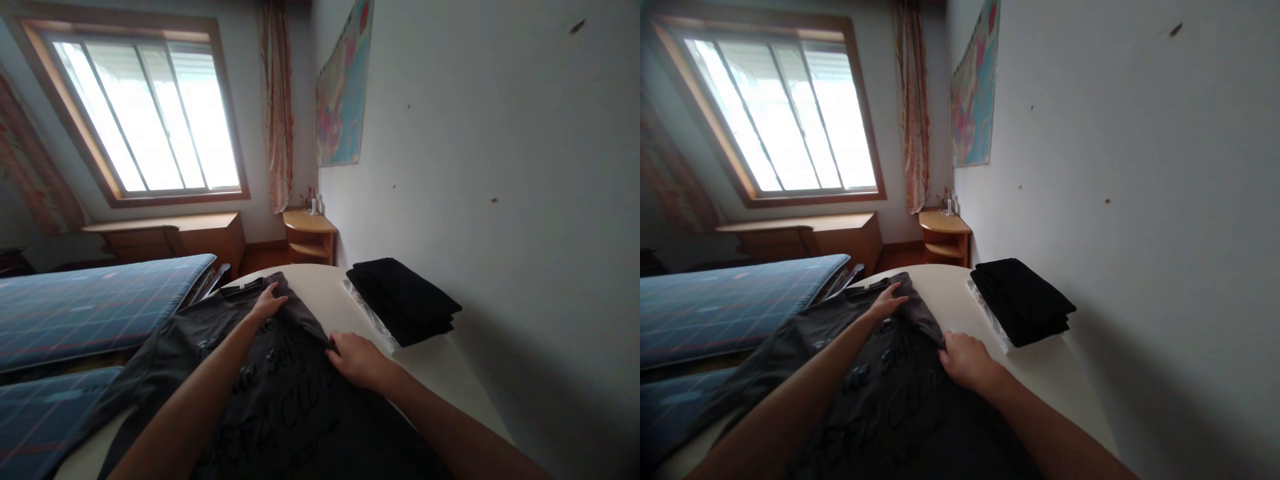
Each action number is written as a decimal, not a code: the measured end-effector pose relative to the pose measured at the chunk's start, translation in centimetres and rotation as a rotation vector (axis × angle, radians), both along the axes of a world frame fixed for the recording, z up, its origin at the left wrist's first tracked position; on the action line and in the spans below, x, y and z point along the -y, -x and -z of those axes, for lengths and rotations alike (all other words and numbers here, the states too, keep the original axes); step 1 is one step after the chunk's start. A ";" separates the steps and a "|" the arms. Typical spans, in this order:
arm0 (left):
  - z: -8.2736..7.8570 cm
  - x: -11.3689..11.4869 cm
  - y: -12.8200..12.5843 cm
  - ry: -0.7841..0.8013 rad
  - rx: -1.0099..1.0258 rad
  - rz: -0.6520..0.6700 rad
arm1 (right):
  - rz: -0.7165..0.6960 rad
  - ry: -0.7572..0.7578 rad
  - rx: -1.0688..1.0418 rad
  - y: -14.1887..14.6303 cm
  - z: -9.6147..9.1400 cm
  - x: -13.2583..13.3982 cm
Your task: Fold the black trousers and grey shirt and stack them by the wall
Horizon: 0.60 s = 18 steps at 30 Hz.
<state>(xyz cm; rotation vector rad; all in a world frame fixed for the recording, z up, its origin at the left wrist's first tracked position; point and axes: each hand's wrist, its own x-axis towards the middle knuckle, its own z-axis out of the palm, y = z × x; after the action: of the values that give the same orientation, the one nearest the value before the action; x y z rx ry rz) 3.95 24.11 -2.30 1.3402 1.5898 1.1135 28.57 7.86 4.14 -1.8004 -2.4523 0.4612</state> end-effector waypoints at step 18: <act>0.8 -0.4 4.0 -0.111 -0.017 -0.134 | -0.299 0.356 -0.334 1.0 -3.2 6.6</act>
<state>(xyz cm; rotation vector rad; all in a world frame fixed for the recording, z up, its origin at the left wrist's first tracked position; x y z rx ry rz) -0.07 24.48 -3.06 1.3332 1.6710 1.2914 27.53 1.27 7.35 -1.3028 -2.5132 1.1798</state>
